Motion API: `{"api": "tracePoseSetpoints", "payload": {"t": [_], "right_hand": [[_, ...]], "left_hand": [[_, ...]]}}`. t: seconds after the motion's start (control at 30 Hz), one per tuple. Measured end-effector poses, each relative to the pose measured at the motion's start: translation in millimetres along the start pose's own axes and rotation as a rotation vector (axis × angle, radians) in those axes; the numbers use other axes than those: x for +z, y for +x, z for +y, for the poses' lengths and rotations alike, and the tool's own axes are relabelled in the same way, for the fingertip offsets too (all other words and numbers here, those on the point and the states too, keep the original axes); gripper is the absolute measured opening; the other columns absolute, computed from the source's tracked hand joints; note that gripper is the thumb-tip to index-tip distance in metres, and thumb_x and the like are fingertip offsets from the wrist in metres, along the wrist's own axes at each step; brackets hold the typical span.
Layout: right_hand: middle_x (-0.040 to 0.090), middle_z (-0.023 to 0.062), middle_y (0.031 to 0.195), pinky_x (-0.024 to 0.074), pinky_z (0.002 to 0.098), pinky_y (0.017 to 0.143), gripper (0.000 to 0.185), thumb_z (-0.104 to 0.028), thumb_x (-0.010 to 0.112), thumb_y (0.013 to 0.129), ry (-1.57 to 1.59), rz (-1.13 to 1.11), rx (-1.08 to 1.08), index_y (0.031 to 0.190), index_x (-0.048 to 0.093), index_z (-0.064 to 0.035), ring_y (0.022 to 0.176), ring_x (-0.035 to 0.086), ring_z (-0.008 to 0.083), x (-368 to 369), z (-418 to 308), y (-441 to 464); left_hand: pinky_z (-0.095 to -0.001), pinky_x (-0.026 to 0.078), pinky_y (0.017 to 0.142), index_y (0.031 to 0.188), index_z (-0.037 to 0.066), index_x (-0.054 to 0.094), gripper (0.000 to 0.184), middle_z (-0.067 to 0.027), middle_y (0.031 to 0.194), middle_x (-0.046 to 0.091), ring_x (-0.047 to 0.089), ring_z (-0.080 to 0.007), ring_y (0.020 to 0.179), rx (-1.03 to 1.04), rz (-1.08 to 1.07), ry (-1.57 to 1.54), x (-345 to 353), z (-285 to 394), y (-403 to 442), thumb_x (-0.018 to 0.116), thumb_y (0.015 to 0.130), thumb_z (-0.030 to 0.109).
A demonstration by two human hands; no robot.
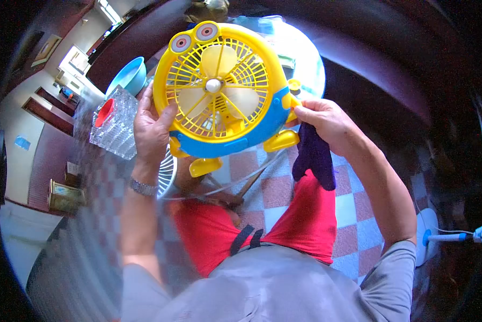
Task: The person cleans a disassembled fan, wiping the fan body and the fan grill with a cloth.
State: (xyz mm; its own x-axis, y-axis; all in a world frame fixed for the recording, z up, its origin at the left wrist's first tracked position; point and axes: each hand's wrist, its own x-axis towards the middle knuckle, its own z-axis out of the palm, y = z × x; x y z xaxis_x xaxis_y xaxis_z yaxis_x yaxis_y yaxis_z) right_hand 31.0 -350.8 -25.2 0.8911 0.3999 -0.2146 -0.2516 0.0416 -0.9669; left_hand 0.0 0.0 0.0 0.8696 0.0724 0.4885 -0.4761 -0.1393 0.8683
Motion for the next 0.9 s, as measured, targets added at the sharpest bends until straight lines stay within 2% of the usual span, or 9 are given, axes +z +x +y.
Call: {"api": "tracePoseSetpoints", "payload": {"t": [0.1,0.2,0.33,0.47,0.5,0.57,0.77,0.8,0.9], "right_hand": [[0.07,0.0115,0.102,0.0504,0.0318,0.095,0.028,-0.018,0.06,0.099,-0.088,0.041,0.011,0.117,0.065,0.003,0.096,0.066,0.0165,8,-6,0],[0.07,0.0102,0.104,0.0487,0.0295,0.094,0.025,-0.016,0.06,0.099,-0.202,-0.032,-0.136,0.117,0.066,0.0013,0.097,0.065,0.0159,17,1,11],[0.069,0.0087,0.107,0.0484,0.0296,0.095,0.022,-0.01,0.058,0.098,-0.149,0.091,-0.141,0.114,0.069,-0.0005,0.099,0.064,0.0143,27,2,19],[0.07,0.0066,0.098,0.048,0.0266,0.089,0.024,-0.011,0.061,0.095,-0.256,0.1,-0.231,0.116,0.069,-0.0028,0.092,0.063,0.0116,22,23,28],[0.069,0.005,0.095,0.0472,0.0262,0.089,0.025,-0.012,0.062,0.094,-0.23,0.102,-0.139,0.115,0.069,-0.0024,0.091,0.062,0.0112,23,27,25],[0.07,0.0078,0.098,0.0463,0.0292,0.096,0.023,-0.013,0.065,0.095,-0.221,0.13,-0.099,0.115,0.07,-0.0033,0.095,0.062,0.0131,19,43,27],[0.07,0.0061,0.096,0.0466,0.0309,0.095,0.021,-0.014,0.063,0.097,-0.139,0.174,-0.165,0.113,0.071,-0.0043,0.094,0.062,0.0129,30,39,36],[0.07,0.0054,0.095,0.0458,0.0316,0.095,0.021,-0.014,0.06,0.098,-0.134,0.217,-0.109,0.112,0.072,-0.0055,0.097,0.061,0.0135,35,35,35],[0.069,0.0078,0.097,0.044,0.0308,0.097,0.028,-0.018,0.061,0.097,-0.213,0.227,-0.124,0.118,0.069,-0.0025,0.1,0.06,0.0146,31,43,43]], "left_hand": [[-0.0331,0.045,0.106,0.149,-0.006,0.027,0.07,-0.0154,0.141,0.05,0.053,-0.0217,0.126,-0.009,0.047,-0.04,2,0,-10,0.065,0.09,-0.003],[-0.034,0.045,0.106,0.149,-0.005,0.027,0.072,-0.0161,0.14,0.05,0.054,-0.022,0.125,0.066,0.062,-0.038,-7,3,-11,0.067,0.089,-0.003],[-0.0358,0.043,0.108,0.151,-0.002,0.024,0.076,-0.0174,0.142,0.047,0.05,-0.0234,0.129,0.114,0.038,0.041,-6,3,-26,0.068,0.089,0.0],[-0.0391,0.038,0.112,0.152,0.0,0.018,0.081,-0.0178,0.148,0.039,0.043,-0.0261,0.135,0.186,0.105,0.319,-4,-4,-61,0.069,0.09,0.003],[-0.039,0.038,0.111,0.152,0.001,0.018,0.08,-0.0177,0.147,0.039,0.044,-0.0263,0.135,0.186,0.124,0.276,1,-4,-67,0.068,0.09,0.003],[-0.0387,0.039,0.111,0.153,0.002,0.018,0.079,-0.0176,0.147,0.039,0.045,-0.0267,0.134,0.168,0.164,0.182,13,-9,-80,0.067,0.091,0.004],[-0.0376,0.04,0.109,0.152,0.002,0.019,0.072,-0.0189,0.145,0.04,0.046,-0.0271,0.132,0.168,0.17,0.261,15,-16,-62,0.063,0.095,0.007],[-0.0378,0.04,0.109,0.152,0.002,0.019,0.073,-0.019,0.145,0.04,0.046,-0.0273,0.132,0.174,0.179,0.258,15,-20,-60,0.064,0.095,0.008],[-0.0388,0.039,0.11,0.152,0.0,0.018,0.074,-0.0202,0.146,0.039,0.045,-0.0288,0.134,0.169,0.196,0.312,12,-24,-60,0.065,0.095,0.01]]}}
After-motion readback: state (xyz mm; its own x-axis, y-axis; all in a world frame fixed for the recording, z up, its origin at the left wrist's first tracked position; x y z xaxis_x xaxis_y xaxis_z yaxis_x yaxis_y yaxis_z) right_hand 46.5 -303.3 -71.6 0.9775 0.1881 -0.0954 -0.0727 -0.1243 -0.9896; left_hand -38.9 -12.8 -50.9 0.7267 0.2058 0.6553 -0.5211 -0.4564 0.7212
